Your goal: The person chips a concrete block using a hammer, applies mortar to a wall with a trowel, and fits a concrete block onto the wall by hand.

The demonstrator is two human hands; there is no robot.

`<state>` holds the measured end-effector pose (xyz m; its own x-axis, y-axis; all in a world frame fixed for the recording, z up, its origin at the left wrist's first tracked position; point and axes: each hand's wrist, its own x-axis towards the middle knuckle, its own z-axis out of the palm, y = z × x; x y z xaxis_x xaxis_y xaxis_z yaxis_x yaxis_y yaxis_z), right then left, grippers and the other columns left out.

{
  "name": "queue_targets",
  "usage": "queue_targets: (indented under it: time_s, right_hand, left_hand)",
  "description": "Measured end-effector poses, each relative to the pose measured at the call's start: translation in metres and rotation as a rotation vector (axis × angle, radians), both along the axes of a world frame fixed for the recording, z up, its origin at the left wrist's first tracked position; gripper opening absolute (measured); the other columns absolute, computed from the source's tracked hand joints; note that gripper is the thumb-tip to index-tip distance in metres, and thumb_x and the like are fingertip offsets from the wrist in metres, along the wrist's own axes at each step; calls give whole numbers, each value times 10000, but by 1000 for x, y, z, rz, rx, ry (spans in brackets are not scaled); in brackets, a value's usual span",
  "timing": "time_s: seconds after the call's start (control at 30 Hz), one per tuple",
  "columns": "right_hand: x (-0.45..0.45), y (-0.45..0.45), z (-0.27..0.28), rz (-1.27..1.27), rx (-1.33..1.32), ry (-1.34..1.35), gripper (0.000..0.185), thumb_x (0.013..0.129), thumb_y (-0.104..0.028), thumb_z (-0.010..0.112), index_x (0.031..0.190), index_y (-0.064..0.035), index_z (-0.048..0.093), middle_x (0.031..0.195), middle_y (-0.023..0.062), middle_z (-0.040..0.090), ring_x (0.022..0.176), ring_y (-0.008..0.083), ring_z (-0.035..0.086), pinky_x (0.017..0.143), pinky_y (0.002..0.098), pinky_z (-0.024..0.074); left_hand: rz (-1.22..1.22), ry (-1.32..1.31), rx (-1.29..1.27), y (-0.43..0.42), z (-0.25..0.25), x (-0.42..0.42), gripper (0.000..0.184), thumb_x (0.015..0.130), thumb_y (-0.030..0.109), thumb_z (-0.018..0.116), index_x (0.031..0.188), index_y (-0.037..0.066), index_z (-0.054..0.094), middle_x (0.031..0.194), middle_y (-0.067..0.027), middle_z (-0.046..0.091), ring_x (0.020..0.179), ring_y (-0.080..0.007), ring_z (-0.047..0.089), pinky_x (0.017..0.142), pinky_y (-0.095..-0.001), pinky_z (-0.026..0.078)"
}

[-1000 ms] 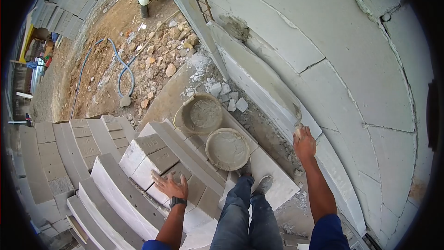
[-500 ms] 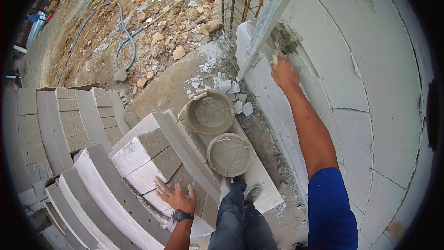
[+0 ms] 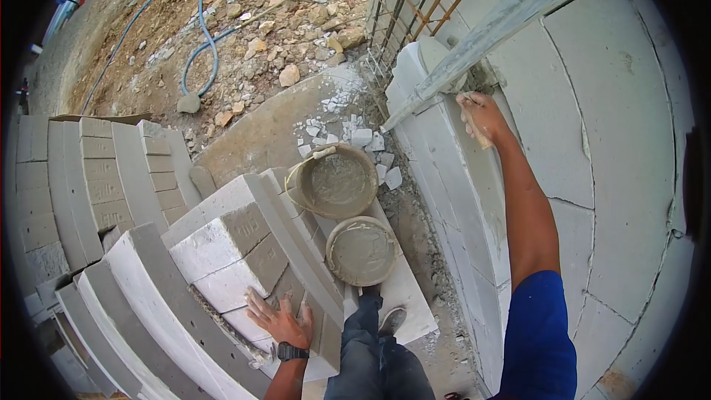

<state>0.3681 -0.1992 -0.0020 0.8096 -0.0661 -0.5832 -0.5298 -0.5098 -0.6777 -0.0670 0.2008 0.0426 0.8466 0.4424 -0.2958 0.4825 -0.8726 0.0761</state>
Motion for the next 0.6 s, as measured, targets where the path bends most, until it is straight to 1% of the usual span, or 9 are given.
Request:
queue_targets:
  time_s: [0.13, 0.37, 0.53, 0.6]
  right_hand:
    - [7, -13, -4, 53, 32, 99, 380, 1011, -405, 645, 1092, -34, 657, 771, 48, 596, 529, 129, 544, 478, 312, 458]
    - [12, -27, -12, -72, 132, 138, 382, 1004, -425, 654, 1097, -55, 656, 733, 35, 580, 508, 125, 524, 443, 301, 442]
    - [-17, -33, -12, -132, 237, 186, 379, 1004, -430, 661, 1075, -58, 643, 725, 37, 574, 495, 124, 518, 424, 301, 436]
    - [-37, -32, -10, -143, 222, 183, 365, 1004, -415, 665, 1062, -56, 635, 726, 39, 574, 487, 125, 514, 419, 303, 432]
  left_hand:
    - [2, -3, 3, 0, -1, 0, 436, 712, 227, 812, 1118, 93, 727, 1675, -319, 77, 1550, -518, 80, 1227, -677, 91]
    - [-3, -21, 17, -1, -3, 1, 436, 706, 216, 807, 1117, 96, 725, 1681, -303, 85, 1553, -505, 84, 1228, -677, 97]
    - [-7, -22, 22, -2, -1, 2, 422, 715, 214, 808, 1114, 107, 721, 1683, -295, 90, 1555, -502, 86, 1226, -678, 106]
    - [-10, -21, 22, -2, -2, 1, 416, 721, 212, 811, 1114, 113, 718, 1682, -296, 92, 1556, -501, 85, 1225, -678, 110]
